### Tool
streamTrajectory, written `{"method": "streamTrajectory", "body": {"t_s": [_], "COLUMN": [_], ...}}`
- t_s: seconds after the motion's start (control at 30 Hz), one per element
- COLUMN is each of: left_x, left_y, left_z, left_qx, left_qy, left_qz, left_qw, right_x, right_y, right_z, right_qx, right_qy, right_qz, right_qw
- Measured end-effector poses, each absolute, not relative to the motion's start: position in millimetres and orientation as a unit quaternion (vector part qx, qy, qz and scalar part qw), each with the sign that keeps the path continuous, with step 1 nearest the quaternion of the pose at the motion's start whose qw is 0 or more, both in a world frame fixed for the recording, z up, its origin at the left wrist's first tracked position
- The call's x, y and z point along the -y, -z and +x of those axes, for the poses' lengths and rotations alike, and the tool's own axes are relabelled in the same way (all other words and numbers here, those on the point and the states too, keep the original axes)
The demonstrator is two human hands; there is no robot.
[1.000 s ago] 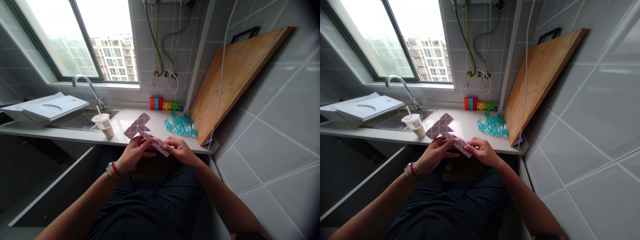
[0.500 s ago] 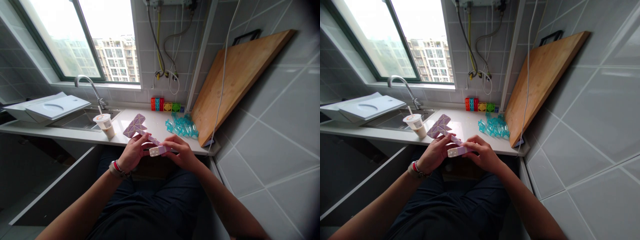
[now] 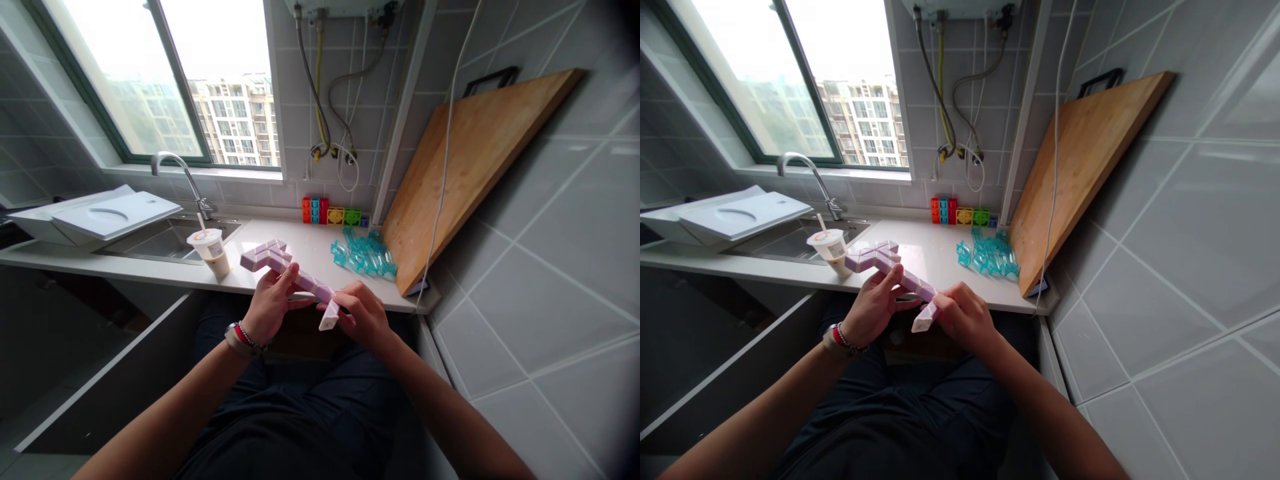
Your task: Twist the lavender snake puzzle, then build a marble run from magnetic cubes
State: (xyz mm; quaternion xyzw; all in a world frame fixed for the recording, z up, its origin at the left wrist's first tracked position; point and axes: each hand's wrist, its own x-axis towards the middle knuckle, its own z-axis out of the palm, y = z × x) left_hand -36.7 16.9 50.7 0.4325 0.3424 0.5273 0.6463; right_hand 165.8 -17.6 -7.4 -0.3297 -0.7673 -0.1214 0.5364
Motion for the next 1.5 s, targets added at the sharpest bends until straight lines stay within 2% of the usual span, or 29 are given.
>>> {"method": "streamTrajectory", "body": {"t_s": [0.13, 0.33, 0.5, 0.63, 0.77, 1.0, 1.23, 1.4, 1.5], "left_x": [-13, -8, 5, 8, 3, 1, 10, 7, 0], "left_y": [-48, -52, -51, -43, -42, -51, -49, -37, -36], "left_z": [-29, -25, -20, -9, -5, -13, -2, -1, -7], "left_qx": [-0.332, -0.289, -0.264, -0.256, -0.240, -0.241, -0.261, -0.309, -0.324], "left_qy": [-0.503, -0.460, -0.316, -0.363, -0.434, -0.464, -0.546, -0.606, -0.609], "left_qz": [0.352, 0.303, 0.321, 0.261, 0.282, 0.313, 0.393, 0.491, 0.538], "left_qw": [0.717, 0.783, 0.853, 0.857, 0.821, 0.793, 0.692, 0.544, 0.484], "right_x": [18, 15, 18, 19, 17, 24, 39, 33, 27], "right_y": [18, 26, 21, 16, 16, 1, -4, -8, -17], "right_z": [167, 172, 172, 169, 162, 155, 132, 132, 142], "right_qx": [0.747, 0.738, 0.746, 0.752, 0.736, 0.701, 0.633, 0.536, 0.495], "right_qy": [0.147, 0.099, 0.148, 0.161, 0.149, 0.045, -0.065, -0.272, -0.437], "right_qz": [-0.304, -0.354, -0.355, -0.343, -0.341, -0.313, -0.406, -0.429, -0.393], "right_qw": [0.573, 0.566, 0.544, 0.539, 0.566, 0.640, 0.656, 0.674, 0.640]}}
